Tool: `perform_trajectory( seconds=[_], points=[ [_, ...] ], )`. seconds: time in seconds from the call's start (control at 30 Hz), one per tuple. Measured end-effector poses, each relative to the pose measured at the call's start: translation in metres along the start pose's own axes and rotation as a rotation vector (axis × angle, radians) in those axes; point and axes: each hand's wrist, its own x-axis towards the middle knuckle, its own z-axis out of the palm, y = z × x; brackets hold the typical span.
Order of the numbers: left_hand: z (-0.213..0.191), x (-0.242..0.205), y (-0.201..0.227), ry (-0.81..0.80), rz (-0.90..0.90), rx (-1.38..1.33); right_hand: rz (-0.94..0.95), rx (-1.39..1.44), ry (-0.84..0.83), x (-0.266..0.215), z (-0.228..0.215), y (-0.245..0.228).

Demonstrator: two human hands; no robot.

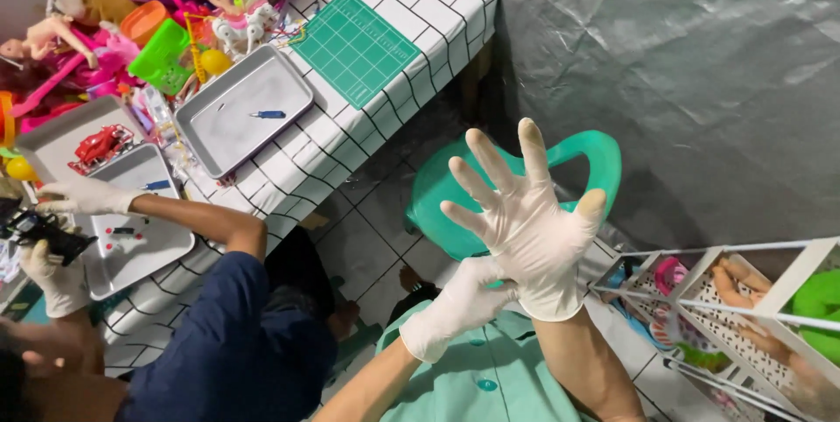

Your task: The person picks up a toy car box from a table, walks to a shelving unit, and places it on a shelf. They return to the table, open another toy car box, and begin assembling the red and black plastic parts on a green cutting mat.

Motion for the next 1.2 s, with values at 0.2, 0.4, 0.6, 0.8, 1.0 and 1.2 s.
perform_trajectory(
  seconds=[0.2,0.4,0.6,0.8,1.0,1.2],
  points=[
    [-0.013,0.009,-0.015,-0.161,0.214,0.181,0.032,0.247,-0.102,0.039,0.011,0.01],
    [-0.058,0.024,-0.039,-0.027,0.274,0.404,0.009,-0.533,-0.16,0.073,-0.026,0.023],
    [-0.119,0.039,-0.043,0.019,0.339,0.37,-0.157,-0.977,-0.126,0.124,-0.069,0.064],
    [-0.177,0.029,-0.022,0.041,0.187,0.278,-0.116,-1.077,0.238,0.151,-0.083,0.107],
    [-0.225,0.014,-0.002,0.145,0.055,0.129,0.06,-1.14,0.215,0.18,-0.086,0.136],
    [-0.263,-0.031,0.036,0.402,-0.013,-0.377,0.325,-1.237,0.06,0.186,-0.114,0.142]
  ],
)
